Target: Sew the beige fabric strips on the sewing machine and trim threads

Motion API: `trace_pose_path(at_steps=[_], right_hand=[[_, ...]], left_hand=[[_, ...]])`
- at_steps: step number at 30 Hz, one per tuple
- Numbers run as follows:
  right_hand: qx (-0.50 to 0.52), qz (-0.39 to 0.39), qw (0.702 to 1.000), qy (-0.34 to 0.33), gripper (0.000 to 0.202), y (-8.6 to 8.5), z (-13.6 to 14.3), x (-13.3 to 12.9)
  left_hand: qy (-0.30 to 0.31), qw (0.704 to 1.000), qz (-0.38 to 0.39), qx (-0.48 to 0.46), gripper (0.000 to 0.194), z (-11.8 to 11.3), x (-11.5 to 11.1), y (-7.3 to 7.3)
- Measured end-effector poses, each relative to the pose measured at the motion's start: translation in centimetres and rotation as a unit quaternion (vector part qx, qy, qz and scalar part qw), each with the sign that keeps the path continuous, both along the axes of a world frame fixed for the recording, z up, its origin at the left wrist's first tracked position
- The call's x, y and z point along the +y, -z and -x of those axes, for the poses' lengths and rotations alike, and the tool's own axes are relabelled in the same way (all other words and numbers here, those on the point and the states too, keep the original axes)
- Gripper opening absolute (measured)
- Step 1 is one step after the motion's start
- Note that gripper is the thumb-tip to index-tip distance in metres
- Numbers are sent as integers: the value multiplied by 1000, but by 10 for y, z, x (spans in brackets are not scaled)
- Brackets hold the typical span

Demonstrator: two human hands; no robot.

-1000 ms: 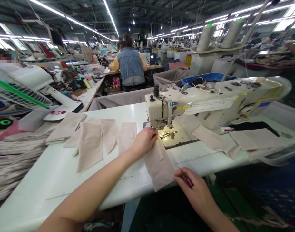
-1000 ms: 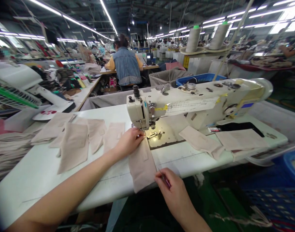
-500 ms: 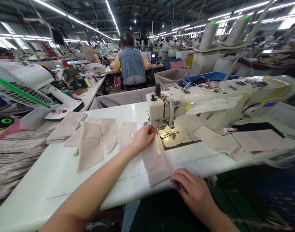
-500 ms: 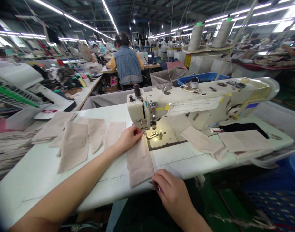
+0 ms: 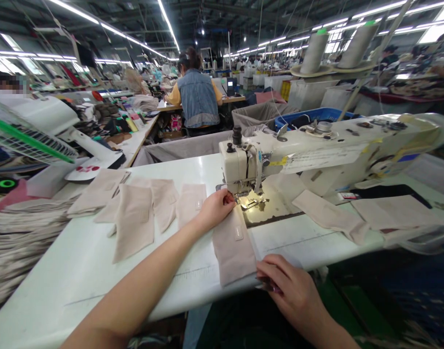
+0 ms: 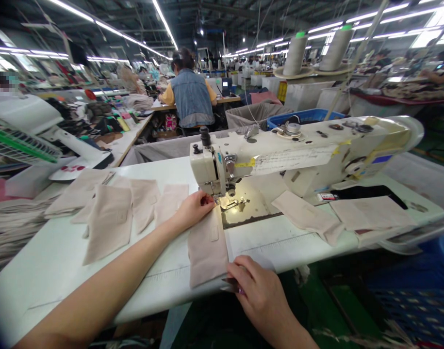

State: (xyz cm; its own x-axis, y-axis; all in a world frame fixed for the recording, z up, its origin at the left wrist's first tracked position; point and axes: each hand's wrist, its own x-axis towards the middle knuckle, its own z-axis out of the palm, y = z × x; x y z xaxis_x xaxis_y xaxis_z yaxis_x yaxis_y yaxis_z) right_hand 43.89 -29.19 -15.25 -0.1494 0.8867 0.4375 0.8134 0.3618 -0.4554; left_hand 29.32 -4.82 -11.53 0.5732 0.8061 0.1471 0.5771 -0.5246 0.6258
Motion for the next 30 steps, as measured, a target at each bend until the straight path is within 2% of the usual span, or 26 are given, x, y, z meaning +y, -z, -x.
trace_pose_path(at_steps=[6, 13, 20, 30], right_hand=[[-27, 13, 1000, -9, 35, -1, 1, 2], [-42, -36, 998, -10, 39, -4, 2, 2], [-59, -44, 997, -9, 40, -5, 2, 2], [-70, -5, 997, -10, 43, -7, 2, 4]], left_hand=[[-19, 1000, -5, 8, 2, -2, -1, 0], [-19, 999, -29, 21, 4, -2, 4, 5], [-26, 999, -31, 31, 4, -2, 3, 4], [-31, 998, -38, 33, 8, -4, 5, 5]])
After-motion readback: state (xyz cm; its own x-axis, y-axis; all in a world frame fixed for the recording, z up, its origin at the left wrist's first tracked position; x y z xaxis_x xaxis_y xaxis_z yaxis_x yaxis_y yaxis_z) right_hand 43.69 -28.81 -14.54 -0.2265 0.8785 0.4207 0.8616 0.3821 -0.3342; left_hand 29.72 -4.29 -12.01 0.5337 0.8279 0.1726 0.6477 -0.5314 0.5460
